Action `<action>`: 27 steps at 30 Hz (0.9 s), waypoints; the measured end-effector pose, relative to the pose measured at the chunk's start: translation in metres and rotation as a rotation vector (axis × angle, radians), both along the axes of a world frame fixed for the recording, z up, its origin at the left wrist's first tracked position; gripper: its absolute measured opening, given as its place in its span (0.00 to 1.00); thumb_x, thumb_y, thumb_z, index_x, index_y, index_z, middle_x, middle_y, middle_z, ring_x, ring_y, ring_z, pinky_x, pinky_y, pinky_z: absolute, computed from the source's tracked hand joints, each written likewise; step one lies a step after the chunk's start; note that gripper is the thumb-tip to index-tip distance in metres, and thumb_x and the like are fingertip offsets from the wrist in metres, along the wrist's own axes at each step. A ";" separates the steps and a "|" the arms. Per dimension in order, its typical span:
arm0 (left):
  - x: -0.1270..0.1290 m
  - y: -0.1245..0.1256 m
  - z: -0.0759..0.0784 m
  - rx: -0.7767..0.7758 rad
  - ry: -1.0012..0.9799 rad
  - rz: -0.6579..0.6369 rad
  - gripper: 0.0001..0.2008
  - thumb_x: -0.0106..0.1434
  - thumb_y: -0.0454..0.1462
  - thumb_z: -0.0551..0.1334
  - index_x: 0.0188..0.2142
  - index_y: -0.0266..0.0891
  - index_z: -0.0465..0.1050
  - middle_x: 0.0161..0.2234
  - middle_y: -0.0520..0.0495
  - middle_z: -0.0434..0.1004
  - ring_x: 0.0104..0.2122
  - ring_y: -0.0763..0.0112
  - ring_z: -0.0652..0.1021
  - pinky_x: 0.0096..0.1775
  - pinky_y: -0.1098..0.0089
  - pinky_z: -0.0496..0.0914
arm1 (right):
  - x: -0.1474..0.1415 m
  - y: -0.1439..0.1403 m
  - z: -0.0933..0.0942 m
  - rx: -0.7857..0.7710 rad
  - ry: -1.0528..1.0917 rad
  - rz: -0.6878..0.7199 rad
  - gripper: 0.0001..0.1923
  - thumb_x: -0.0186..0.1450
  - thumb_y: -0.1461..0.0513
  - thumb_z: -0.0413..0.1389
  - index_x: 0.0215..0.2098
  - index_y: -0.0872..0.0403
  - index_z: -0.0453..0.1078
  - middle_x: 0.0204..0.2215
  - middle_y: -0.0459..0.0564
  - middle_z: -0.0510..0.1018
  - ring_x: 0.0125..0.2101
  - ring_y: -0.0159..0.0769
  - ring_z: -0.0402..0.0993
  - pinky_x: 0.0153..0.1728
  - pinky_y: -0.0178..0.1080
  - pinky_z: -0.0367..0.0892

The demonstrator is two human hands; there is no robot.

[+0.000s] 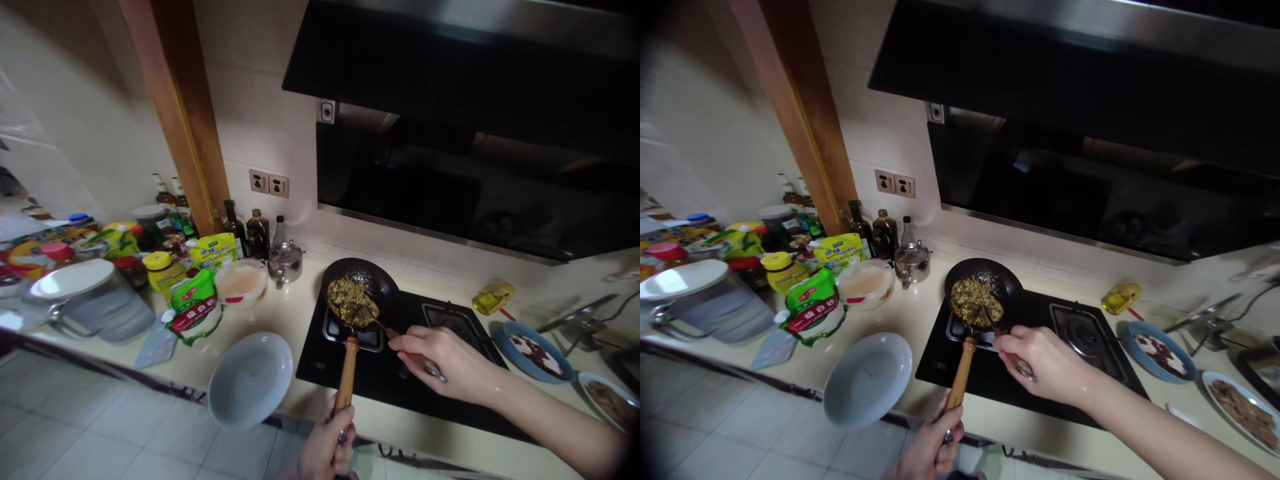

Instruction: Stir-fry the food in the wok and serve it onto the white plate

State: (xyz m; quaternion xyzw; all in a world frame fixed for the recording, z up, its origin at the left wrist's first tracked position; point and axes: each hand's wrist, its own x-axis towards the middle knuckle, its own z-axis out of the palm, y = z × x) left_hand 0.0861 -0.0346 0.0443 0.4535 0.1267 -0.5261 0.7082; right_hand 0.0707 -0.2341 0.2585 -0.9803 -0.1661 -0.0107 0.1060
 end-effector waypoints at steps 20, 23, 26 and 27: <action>0.001 0.001 0.002 0.004 -0.031 -0.060 0.25 0.47 0.51 0.66 0.35 0.45 0.55 0.20 0.61 0.63 0.12 0.87 0.53 0.18 0.76 0.39 | 0.101 -0.075 -0.040 0.666 -0.042 -0.779 0.11 0.62 0.59 0.50 0.36 0.56 0.71 0.17 0.46 0.75 0.18 0.34 0.75 0.18 0.32 0.69; 0.002 0.002 0.006 0.032 -0.029 -0.074 0.23 0.49 0.50 0.65 0.33 0.44 0.55 0.21 0.60 0.64 0.13 0.87 0.53 0.18 0.76 0.40 | 0.095 -0.076 -0.056 0.345 -0.167 -0.497 0.10 0.62 0.59 0.51 0.38 0.53 0.72 0.23 0.46 0.77 0.24 0.34 0.76 0.29 0.36 0.71; 0.003 0.002 0.008 0.039 -0.021 -0.073 0.23 0.49 0.50 0.66 0.34 0.44 0.55 0.21 0.60 0.63 0.13 0.87 0.54 0.18 0.76 0.41 | 0.090 -0.077 -0.077 0.029 -0.267 -0.288 0.13 0.64 0.62 0.48 0.41 0.54 0.73 0.30 0.51 0.77 0.29 0.36 0.75 0.33 0.37 0.70; 0.003 0.002 0.008 0.042 -0.018 -0.067 0.23 0.49 0.50 0.66 0.35 0.44 0.55 0.21 0.61 0.63 0.13 0.86 0.54 0.18 0.76 0.41 | 0.088 -0.076 -0.084 -0.036 -0.253 -0.204 0.14 0.65 0.63 0.47 0.43 0.54 0.72 0.32 0.52 0.76 0.29 0.36 0.75 0.32 0.37 0.69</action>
